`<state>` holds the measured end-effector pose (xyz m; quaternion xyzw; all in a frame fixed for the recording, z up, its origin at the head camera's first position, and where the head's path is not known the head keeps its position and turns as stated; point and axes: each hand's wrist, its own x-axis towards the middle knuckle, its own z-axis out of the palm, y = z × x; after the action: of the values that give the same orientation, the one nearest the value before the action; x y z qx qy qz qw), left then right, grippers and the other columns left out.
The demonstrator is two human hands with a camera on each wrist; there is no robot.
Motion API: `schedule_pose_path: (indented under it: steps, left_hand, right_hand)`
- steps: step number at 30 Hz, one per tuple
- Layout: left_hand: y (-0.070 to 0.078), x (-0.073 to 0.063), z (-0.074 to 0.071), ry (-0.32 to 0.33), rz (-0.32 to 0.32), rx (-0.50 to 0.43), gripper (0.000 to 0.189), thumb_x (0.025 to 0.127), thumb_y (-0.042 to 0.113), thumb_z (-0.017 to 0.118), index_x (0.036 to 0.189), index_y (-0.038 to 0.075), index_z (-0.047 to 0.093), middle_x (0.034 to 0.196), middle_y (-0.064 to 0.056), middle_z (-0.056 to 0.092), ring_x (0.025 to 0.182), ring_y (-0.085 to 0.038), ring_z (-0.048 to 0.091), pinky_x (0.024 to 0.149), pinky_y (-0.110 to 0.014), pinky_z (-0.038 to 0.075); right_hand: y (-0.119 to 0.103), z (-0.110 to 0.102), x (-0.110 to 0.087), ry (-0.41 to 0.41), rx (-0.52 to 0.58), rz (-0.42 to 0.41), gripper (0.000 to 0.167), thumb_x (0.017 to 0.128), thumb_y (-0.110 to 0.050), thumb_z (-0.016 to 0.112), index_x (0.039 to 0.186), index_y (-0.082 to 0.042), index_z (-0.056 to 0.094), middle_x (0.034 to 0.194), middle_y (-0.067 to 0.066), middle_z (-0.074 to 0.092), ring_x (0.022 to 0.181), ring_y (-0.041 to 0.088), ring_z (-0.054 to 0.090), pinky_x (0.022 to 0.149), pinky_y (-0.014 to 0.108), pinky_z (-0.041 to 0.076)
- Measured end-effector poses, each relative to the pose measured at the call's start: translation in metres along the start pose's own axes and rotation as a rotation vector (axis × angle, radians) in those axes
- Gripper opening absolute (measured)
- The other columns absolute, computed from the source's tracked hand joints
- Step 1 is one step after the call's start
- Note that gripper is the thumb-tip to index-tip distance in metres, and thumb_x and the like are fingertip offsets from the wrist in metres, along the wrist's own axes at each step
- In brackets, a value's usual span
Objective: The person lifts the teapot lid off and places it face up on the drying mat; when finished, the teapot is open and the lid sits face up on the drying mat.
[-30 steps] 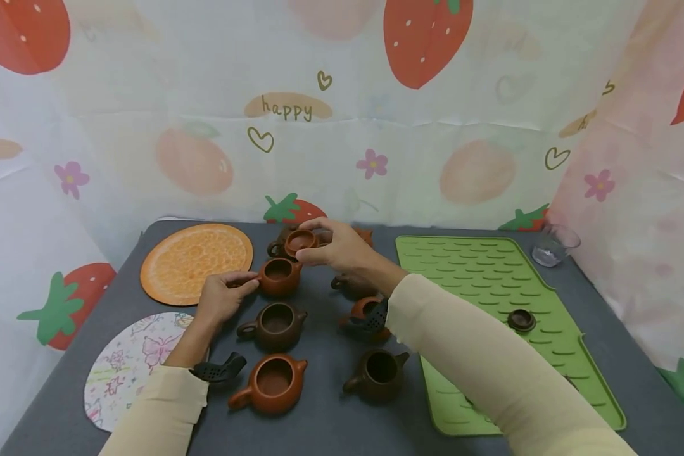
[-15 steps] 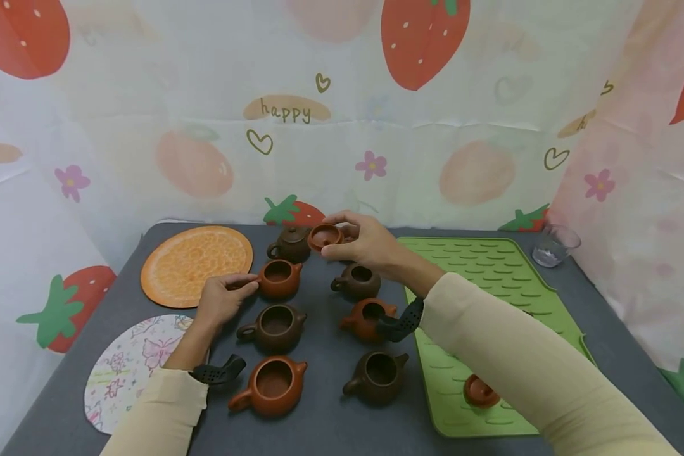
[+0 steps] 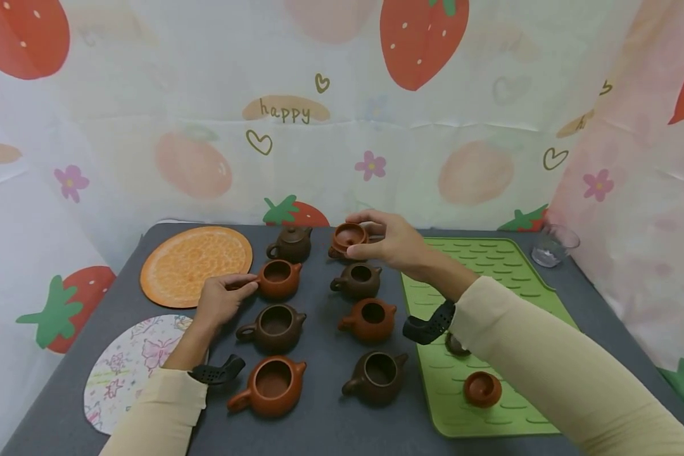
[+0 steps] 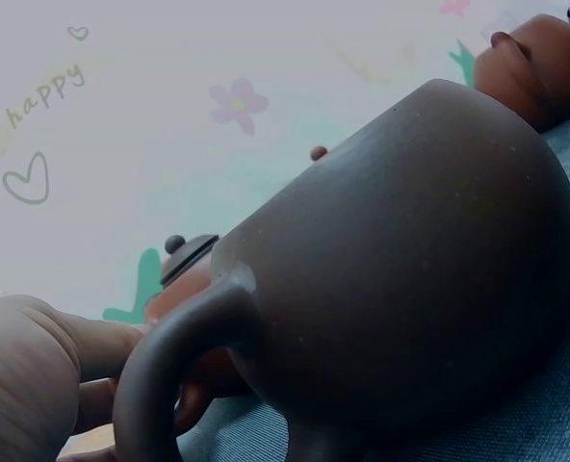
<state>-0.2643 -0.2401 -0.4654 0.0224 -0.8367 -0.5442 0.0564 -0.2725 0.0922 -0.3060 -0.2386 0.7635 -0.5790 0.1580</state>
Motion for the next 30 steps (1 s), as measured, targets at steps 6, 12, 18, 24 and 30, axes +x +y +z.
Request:
schedule_pose_path:
  steps: [6, 12, 18, 24, 30]
  left_hand:
    - [0.001, 0.0, 0.0, -0.003, 0.002, -0.005, 0.03, 0.091, 0.021, 0.07, 0.114, 0.002, 0.072, 0.108, -0.013, 0.069, 0.103, -0.024, 0.059, 0.076, -0.023, 0.046]
    - [0.002, 0.0, -0.001, -0.009, -0.001, 0.004, 0.03, 0.091, 0.022, 0.07, 0.114, 0.002, 0.071, 0.109, -0.013, 0.068, 0.106, -0.025, 0.059, 0.08, -0.026, 0.046]
    - [0.002, -0.001, 0.0, -0.005, 0.001, 0.01, 0.03, 0.091, 0.021, 0.071, 0.114, 0.002, 0.072, 0.108, -0.013, 0.069, 0.105, -0.024, 0.059, 0.078, -0.025, 0.046]
    - [0.002, 0.0, 0.001, -0.001, 0.014, -0.002, 0.029, 0.091, 0.02, 0.071, 0.113, 0.001, 0.072, 0.107, -0.013, 0.069, 0.103, -0.024, 0.059, 0.076, -0.022, 0.046]
    - [0.001, 0.0, 0.0, -0.001, 0.008, -0.008, 0.03, 0.091, 0.02, 0.071, 0.114, 0.001, 0.072, 0.107, -0.013, 0.069, 0.102, -0.023, 0.059, 0.075, -0.021, 0.046]
  right_hand:
    - [0.004, -0.017, -0.012, 0.022, 0.033, 0.011, 0.05, 0.089, -0.005, 0.069, 0.136, -0.005, 0.05, 0.124, 0.017, 0.057, 0.109, 0.03, 0.057, 0.092, 0.046, 0.046]
    - [0.007, -0.032, -0.022, 0.03, 0.026, 0.026, 0.053, 0.09, -0.005, 0.069, 0.138, -0.003, 0.048, 0.125, 0.018, 0.056, 0.11, 0.03, 0.057, 0.093, 0.046, 0.045]
    - [0.013, -0.046, -0.031, 0.033, -0.003, 0.047, 0.053, 0.09, -0.006, 0.069, 0.139, -0.003, 0.047, 0.127, 0.018, 0.055, 0.11, 0.03, 0.057, 0.091, 0.042, 0.047]
    - [0.023, -0.063, -0.042, 0.026, -0.036, 0.067, 0.053, 0.09, -0.004, 0.068, 0.138, 0.0, 0.045, 0.128, 0.02, 0.054, 0.111, 0.03, 0.057, 0.09, 0.042, 0.048]
    - [0.034, -0.075, -0.05, 0.015, -0.062, 0.07, 0.052, 0.091, -0.004, 0.068, 0.137, 0.004, 0.044, 0.127, 0.022, 0.054, 0.111, 0.03, 0.057, 0.087, 0.038, 0.05]
